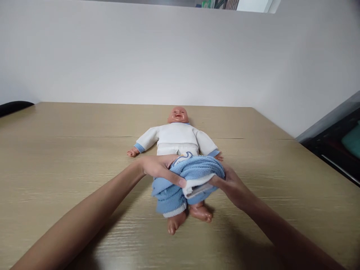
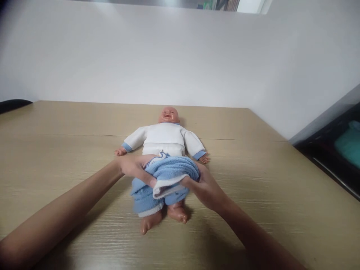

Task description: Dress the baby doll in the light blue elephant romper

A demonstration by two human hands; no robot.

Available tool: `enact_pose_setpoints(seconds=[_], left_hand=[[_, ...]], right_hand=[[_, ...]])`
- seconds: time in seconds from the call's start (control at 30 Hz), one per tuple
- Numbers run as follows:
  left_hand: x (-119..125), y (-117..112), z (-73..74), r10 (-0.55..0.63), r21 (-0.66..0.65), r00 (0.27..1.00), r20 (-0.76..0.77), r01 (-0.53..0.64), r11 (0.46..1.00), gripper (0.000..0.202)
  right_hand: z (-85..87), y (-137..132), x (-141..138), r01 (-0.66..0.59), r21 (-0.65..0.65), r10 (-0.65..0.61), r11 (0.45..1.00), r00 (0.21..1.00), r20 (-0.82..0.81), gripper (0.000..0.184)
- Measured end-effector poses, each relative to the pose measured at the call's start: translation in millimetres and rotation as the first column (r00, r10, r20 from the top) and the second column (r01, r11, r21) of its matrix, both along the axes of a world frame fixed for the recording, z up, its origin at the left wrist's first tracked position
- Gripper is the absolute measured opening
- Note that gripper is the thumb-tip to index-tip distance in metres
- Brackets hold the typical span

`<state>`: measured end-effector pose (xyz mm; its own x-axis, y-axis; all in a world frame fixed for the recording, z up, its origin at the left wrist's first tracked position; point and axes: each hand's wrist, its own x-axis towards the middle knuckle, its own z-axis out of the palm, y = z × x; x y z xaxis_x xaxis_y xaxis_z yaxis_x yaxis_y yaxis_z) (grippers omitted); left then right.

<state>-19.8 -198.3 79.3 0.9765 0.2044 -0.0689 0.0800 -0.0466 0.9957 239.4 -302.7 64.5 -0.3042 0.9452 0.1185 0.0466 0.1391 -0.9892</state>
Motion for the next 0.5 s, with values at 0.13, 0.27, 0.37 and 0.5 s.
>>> enact_pose_setpoints(seconds=[0.13, 0.27, 0.37, 0.5], left_hand=[[6.5, -3.6, 1.2, 0.02, -0.054, 0.999, 0.038, -0.018, 0.998, 0.058], [16.9, -14.7, 12.9, 0.0, 0.063, 1.0, -0.008, 0.0, 0.998, 0.052], [21.1, -25.0, 21.6, 0.047, 0.157, 0.995, -0.092, -0.032, 0.987, 0.034], [25.0, -37.3, 31.8, 0.121, 0.378, 0.971, -0.206, -0.035, 0.925, 0.029]], right_hand=[[7.0, -16.4, -10.3, 0.221, 0.04, -0.224, 0.974, 0.97, 0.09, 0.027], [8.5, -70.7, -35.0, 0.329, -0.138, -0.302, 0.934, 0.935, 0.187, 0.042], [2.5, -109.3, -54.5, 0.457, -0.259, -0.372, 0.851, 0.872, 0.317, 0.056], [-9.0, -127.1, -62.6, 0.496, -0.223, -0.421, 0.839, 0.852, 0.311, 0.051]])
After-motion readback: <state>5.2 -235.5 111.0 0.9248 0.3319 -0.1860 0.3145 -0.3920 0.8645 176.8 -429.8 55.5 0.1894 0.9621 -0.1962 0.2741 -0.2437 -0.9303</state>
